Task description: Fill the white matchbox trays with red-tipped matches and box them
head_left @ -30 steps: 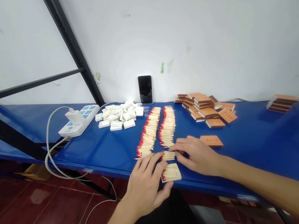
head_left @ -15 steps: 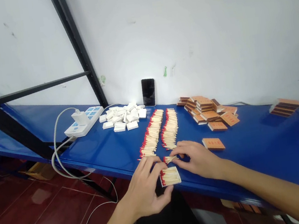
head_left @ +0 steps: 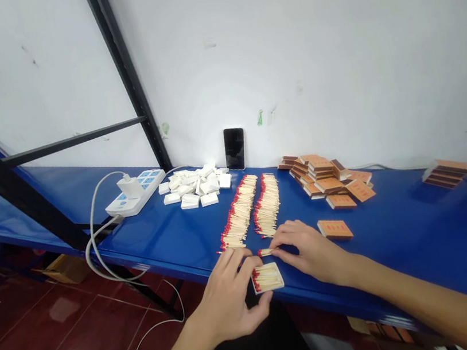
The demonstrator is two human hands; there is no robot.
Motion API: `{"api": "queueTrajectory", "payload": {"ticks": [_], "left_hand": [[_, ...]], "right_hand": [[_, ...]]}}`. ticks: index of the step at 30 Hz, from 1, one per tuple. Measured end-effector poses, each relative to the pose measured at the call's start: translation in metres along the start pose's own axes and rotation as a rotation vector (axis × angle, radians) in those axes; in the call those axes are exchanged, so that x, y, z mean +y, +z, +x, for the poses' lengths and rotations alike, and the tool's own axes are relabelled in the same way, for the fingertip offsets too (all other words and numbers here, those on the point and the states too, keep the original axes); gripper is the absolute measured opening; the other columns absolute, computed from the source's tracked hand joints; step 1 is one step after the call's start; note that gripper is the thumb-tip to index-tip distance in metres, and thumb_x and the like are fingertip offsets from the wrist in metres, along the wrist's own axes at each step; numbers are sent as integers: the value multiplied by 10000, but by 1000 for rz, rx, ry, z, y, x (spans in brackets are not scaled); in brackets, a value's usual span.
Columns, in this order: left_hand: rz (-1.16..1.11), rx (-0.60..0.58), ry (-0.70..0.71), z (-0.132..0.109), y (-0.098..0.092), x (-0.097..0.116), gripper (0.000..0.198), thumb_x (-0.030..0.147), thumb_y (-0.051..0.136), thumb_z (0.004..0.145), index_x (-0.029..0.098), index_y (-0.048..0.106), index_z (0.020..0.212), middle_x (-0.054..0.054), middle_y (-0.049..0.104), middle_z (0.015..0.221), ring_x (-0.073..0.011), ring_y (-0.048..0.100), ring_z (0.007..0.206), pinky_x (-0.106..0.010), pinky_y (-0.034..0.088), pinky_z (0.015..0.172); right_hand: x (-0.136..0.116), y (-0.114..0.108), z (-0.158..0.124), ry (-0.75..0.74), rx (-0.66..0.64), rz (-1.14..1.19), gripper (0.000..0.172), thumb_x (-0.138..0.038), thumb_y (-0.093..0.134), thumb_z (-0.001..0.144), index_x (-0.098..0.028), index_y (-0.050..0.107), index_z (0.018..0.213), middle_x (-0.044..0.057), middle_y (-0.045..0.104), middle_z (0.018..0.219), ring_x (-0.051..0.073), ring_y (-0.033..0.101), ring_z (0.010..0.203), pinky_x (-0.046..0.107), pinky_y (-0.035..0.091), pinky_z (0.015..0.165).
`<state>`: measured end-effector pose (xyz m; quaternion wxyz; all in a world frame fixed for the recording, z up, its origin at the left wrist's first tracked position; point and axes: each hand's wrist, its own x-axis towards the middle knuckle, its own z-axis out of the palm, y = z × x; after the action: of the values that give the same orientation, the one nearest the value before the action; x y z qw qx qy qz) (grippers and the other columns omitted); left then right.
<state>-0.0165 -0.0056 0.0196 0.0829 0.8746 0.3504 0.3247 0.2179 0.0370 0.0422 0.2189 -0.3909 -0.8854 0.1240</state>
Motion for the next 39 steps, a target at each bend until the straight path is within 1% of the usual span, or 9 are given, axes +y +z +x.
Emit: {"api": "queueTrajectory", "payload": {"ticks": [8, 16, 20, 24, 27, 29, 32, 35, 39], "left_hand": [[-13, -10, 0, 1, 1, -2, 297, 249, 649, 818, 187, 573, 1099, -102, 609, 1090, -265, 548, 994, -418, 486, 887], [-12, -13, -4, 1, 1, -2, 306, 245, 660, 812, 188, 573, 1100, -96, 619, 1089, -267, 553, 991, -419, 487, 883], [-20, -8, -9, 2, 0, -2, 310, 244, 660, 814, 193, 575, 1108, -90, 621, 1094, -260, 564, 999, -420, 487, 906], [-36, 3, -27, 2, 0, -2, 308, 244, 658, 816, 202, 581, 1112, -86, 622, 1096, -251, 581, 994, -411, 491, 905], [-47, 0, -43, 2, -1, -1, 313, 255, 665, 825, 208, 587, 1125, -84, 628, 1098, -251, 590, 1000, -409, 491, 905], [-60, -2, -52, 2, 0, -1, 307, 258, 666, 833, 210, 593, 1127, -80, 634, 1089, -248, 593, 992, -409, 490, 907], [-82, 8, -46, 2, 1, 0, 300, 258, 665, 843, 212, 603, 1133, -73, 647, 1074, -240, 595, 977, -401, 491, 901], [-90, 20, -39, 2, 2, 0, 303, 255, 675, 841, 206, 615, 1133, -68, 658, 1068, -237, 596, 976, -400, 489, 905], [-92, 34, -34, 2, 2, 0, 310, 256, 692, 835, 205, 624, 1133, -63, 670, 1059, -231, 602, 959, -399, 492, 898]], "right_hand": [[6, -5, -1, -58, -36, 46, 111, -181, 591, 972, -209, 688, 925, 32, 724, 937, 194, 643, 881, 339, 435, 835], [6, 0, -1, -68, 60, 153, 122, -133, 594, 922, -195, 692, 882, 33, 710, 857, 168, 652, 785, 281, 485, 733], [4, -6, 3, -15, 95, 251, 111, -146, 624, 900, -202, 705, 849, 23, 720, 835, 157, 657, 759, 270, 499, 723], [-3, -16, 3, 38, 56, 397, 78, -201, 681, 891, -201, 726, 827, 17, 729, 826, 149, 668, 759, 257, 510, 718], [-12, -18, 1, -31, -7, 474, 80, -224, 684, 904, -204, 734, 845, 17, 733, 838, 143, 672, 767, 253, 515, 726], [-18, -16, -1, -95, -28, 476, 108, -230, 659, 923, -207, 733, 848, 23, 734, 831, 143, 671, 757, 253, 514, 709], [-21, -11, -2, -152, -18, 406, 145, -245, 628, 946, -216, 734, 851, 33, 741, 833, 154, 665, 760, 272, 508, 712], [-20, -6, -1, -160, -8, 315, 136, -232, 634, 941, -224, 731, 846, 23, 750, 825, 164, 654, 776, 300, 494, 749], [-19, -6, -1, -146, -6, 276, 95, -215, 651, 928, -219, 733, 881, 14, 760, 838, 160, 641, 768, 298, 482, 736]]}}
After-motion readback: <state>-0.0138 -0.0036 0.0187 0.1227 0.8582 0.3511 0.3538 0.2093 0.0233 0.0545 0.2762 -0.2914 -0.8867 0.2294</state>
